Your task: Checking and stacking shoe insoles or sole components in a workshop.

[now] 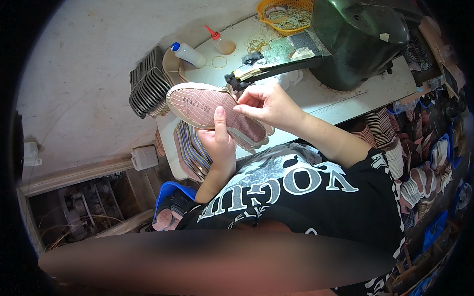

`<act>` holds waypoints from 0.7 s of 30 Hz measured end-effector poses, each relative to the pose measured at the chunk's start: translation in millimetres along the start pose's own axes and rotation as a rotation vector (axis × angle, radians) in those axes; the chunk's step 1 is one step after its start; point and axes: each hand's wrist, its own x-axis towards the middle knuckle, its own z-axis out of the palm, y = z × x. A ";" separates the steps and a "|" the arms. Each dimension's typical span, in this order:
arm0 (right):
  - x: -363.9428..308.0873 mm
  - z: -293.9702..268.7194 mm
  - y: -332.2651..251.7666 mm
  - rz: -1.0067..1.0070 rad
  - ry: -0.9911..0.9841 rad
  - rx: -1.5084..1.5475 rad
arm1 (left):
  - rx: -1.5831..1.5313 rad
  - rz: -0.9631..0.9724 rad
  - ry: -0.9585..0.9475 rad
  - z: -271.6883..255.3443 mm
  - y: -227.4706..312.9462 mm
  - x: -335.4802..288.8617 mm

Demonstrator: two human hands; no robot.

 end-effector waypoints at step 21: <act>-33.4 2.5 -3.2 0.456 -0.319 0.487 | -0.555 -0.384 -0.019 -4.9 -7.7 49.8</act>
